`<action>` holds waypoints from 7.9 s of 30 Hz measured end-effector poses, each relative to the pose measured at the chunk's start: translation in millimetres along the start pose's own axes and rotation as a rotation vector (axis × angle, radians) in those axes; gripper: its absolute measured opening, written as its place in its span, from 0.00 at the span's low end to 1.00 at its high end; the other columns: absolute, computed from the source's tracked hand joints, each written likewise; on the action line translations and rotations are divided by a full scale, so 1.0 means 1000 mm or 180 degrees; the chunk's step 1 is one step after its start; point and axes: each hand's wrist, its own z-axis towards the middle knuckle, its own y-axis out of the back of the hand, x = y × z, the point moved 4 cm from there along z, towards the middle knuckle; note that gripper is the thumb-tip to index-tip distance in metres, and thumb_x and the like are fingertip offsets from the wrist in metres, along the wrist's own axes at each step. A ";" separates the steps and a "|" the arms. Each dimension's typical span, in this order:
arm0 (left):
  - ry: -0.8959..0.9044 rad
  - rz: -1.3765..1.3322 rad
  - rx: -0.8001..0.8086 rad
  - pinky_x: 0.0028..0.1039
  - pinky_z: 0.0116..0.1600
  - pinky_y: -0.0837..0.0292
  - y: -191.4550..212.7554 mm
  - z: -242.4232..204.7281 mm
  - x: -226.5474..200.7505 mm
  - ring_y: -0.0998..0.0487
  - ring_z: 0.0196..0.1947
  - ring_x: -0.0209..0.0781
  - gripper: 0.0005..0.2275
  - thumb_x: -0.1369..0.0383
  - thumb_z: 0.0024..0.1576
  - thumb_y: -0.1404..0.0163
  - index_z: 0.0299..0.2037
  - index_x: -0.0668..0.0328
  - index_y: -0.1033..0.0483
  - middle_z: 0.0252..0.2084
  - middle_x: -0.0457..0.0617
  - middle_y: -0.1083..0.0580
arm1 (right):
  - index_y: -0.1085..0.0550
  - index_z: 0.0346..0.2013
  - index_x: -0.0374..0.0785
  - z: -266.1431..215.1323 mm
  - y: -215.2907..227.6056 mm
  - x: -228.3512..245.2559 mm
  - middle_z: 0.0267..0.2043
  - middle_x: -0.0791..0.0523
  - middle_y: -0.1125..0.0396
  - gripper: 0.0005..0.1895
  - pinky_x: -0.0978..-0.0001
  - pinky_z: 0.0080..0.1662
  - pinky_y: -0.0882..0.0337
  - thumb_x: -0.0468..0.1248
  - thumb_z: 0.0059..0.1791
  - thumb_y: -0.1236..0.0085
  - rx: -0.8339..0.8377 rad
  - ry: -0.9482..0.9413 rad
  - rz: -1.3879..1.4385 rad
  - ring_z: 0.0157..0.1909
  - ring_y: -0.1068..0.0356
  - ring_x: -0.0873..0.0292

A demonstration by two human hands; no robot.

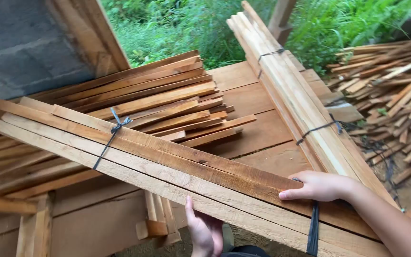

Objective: The recorder is sorting and arranging thin wooden planks on a low wooden workbench in an outdoor workshop environment.

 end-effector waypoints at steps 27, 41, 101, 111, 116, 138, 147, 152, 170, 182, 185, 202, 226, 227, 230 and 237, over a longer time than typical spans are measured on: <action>0.0459 0.1289 0.0025 0.39 0.57 0.37 -0.153 0.132 0.245 0.28 0.55 0.54 0.30 0.50 0.61 0.62 0.65 0.68 0.30 0.62 0.65 0.27 | 0.23 0.58 0.47 0.033 0.008 -0.314 0.51 0.64 0.18 0.38 0.79 0.50 0.23 0.67 0.42 0.45 -0.0362 -0.0605 0.1669 0.48 0.19 0.69; 0.0158 0.2368 0.0159 0.46 0.66 0.34 -0.274 0.232 0.309 0.28 0.64 0.59 0.31 0.52 0.60 0.59 0.66 0.71 0.38 0.67 0.67 0.32 | 0.21 0.44 0.36 0.093 0.080 -0.371 0.33 0.56 0.20 0.31 0.78 0.30 0.28 0.60 0.45 0.40 -0.0726 -0.0762 0.2275 0.28 0.23 0.64; -0.0789 0.3302 0.0290 0.62 0.72 0.52 -0.333 0.442 0.301 0.55 0.77 0.68 0.37 0.42 0.66 0.61 0.75 0.66 0.48 0.77 0.66 0.51 | 0.21 0.54 0.42 0.304 0.163 -0.396 0.63 0.53 0.31 0.35 0.55 0.64 0.32 0.65 0.48 0.42 -0.1581 -0.0605 0.2546 0.66 0.34 0.47; -0.0441 0.2602 0.0277 0.54 0.78 0.64 -0.368 0.350 0.349 0.60 0.79 0.59 0.37 0.41 0.64 0.64 0.79 0.47 0.60 0.80 0.57 0.59 | 0.24 0.59 0.28 0.347 0.118 -0.424 0.59 0.43 0.28 0.38 0.54 0.62 0.32 0.56 0.47 0.31 -0.0644 -0.0169 0.5466 0.58 0.27 0.48; -0.0464 0.2411 0.0170 0.52 0.77 0.57 -0.349 0.368 0.345 0.52 0.78 0.59 0.34 0.43 0.65 0.63 0.78 0.46 0.56 0.79 0.57 0.53 | 0.32 0.67 0.29 0.328 0.128 -0.398 0.72 0.44 0.42 0.37 0.52 0.73 0.50 0.54 0.53 0.41 -0.0792 0.0321 0.5108 0.74 0.44 0.51; -0.0248 0.2634 0.0283 0.56 0.76 0.81 -0.216 0.347 0.379 0.74 0.79 0.56 0.45 0.32 0.63 0.71 0.78 0.61 0.67 0.80 0.60 0.69 | 0.33 0.70 0.49 0.238 0.102 -0.413 0.73 0.48 0.40 0.43 0.54 0.72 0.45 0.69 0.48 0.45 -0.1128 -0.0065 0.3559 0.75 0.46 0.46; -0.0189 0.2684 0.0238 0.55 0.77 0.79 -0.099 0.222 0.484 0.71 0.80 0.55 0.44 0.34 0.64 0.71 0.78 0.61 0.67 0.81 0.58 0.66 | 0.37 0.72 0.38 0.095 -0.022 -0.514 0.72 0.44 0.40 0.44 0.50 0.72 0.45 0.66 0.51 0.51 -0.1221 -0.0108 0.3355 0.75 0.46 0.42; 0.0162 0.2501 0.0177 0.44 0.67 0.50 -0.079 0.151 0.529 0.42 0.65 0.49 0.38 0.31 0.58 0.65 0.71 0.47 0.44 0.69 0.52 0.42 | 0.38 0.73 0.39 0.034 -0.105 -0.550 0.73 0.43 0.42 0.45 0.48 0.72 0.46 0.67 0.51 0.50 -0.1008 -0.0044 0.3431 0.75 0.47 0.40; -0.0503 0.2836 0.0348 0.50 0.69 0.36 -0.045 0.092 0.560 0.34 0.69 0.57 0.28 0.52 0.68 0.60 0.77 0.49 0.49 0.72 0.60 0.38 | 0.28 0.63 0.43 -0.001 -0.173 -0.545 0.63 0.49 0.31 0.51 0.54 0.68 0.37 0.78 0.43 0.49 -0.1293 -0.1139 0.2440 0.69 0.35 0.48; -0.0821 0.2661 0.0383 0.45 0.55 0.23 -0.010 0.140 0.578 0.21 0.51 0.48 0.20 0.53 0.70 0.60 0.67 0.52 0.35 0.54 0.58 0.24 | 0.22 0.51 0.37 -0.045 -0.164 -0.523 0.52 0.41 0.26 0.45 0.50 0.61 0.31 0.75 0.48 0.58 -0.1414 -0.1004 0.2294 0.62 0.30 0.40; -0.0861 0.2688 0.0381 0.44 0.51 0.21 -0.009 0.144 0.571 0.19 0.48 0.49 0.19 0.52 0.70 0.59 0.64 0.53 0.33 0.50 0.59 0.23 | 0.21 0.48 0.35 -0.048 -0.163 -0.519 0.49 0.40 0.25 0.45 0.49 0.59 0.30 0.74 0.49 0.60 -0.1496 -0.0859 0.2220 0.60 0.29 0.39; -0.0811 0.2811 0.0276 0.44 0.50 0.20 -0.004 0.099 0.585 0.18 0.47 0.49 0.20 0.52 0.69 0.59 0.63 0.54 0.33 0.50 0.60 0.22 | 0.19 0.41 0.37 -0.072 -0.181 -0.530 0.43 0.42 0.23 0.40 0.50 0.56 0.28 0.71 0.50 0.57 -0.1562 -0.0947 0.2282 0.55 0.26 0.40; 0.0462 0.2179 -0.0220 0.49 0.57 0.24 0.015 0.112 0.596 0.20 0.54 0.56 0.39 0.28 0.55 0.60 0.66 0.49 0.29 0.61 0.59 0.26 | 0.39 0.73 0.41 0.034 -0.225 -0.590 0.72 0.37 0.45 0.54 0.47 0.60 0.29 0.73 0.45 0.41 -0.0592 -0.0373 0.3807 0.70 0.39 0.38; 0.0560 0.2241 -0.0193 0.50 0.61 0.27 0.011 0.107 0.595 0.24 0.59 0.57 0.40 0.29 0.56 0.61 0.69 0.49 0.32 0.65 0.58 0.29 | 0.36 0.72 0.44 0.033 -0.225 -0.591 0.70 0.39 0.41 0.50 0.47 0.62 0.31 0.72 0.46 0.44 -0.0563 -0.0285 0.3673 0.70 0.38 0.39; 0.0714 0.2409 -0.0118 0.52 0.68 0.37 -0.008 0.079 0.586 0.33 0.68 0.58 0.42 0.29 0.56 0.62 0.73 0.48 0.39 0.72 0.56 0.36 | 0.33 0.70 0.45 0.011 -0.206 -0.582 0.69 0.39 0.39 0.45 0.47 0.66 0.34 0.71 0.48 0.48 -0.0455 -0.0251 0.3314 0.71 0.40 0.39; 0.0519 0.2855 -0.0298 0.36 0.70 0.47 -0.024 0.132 0.501 0.38 0.71 0.42 0.39 0.38 0.56 0.68 0.74 0.52 0.42 0.74 0.44 0.37 | 0.47 0.75 0.41 0.037 -0.103 -0.531 0.78 0.48 0.53 0.51 0.45 0.71 0.41 0.70 0.47 0.64 -0.0960 -0.0464 0.2400 0.76 0.48 0.45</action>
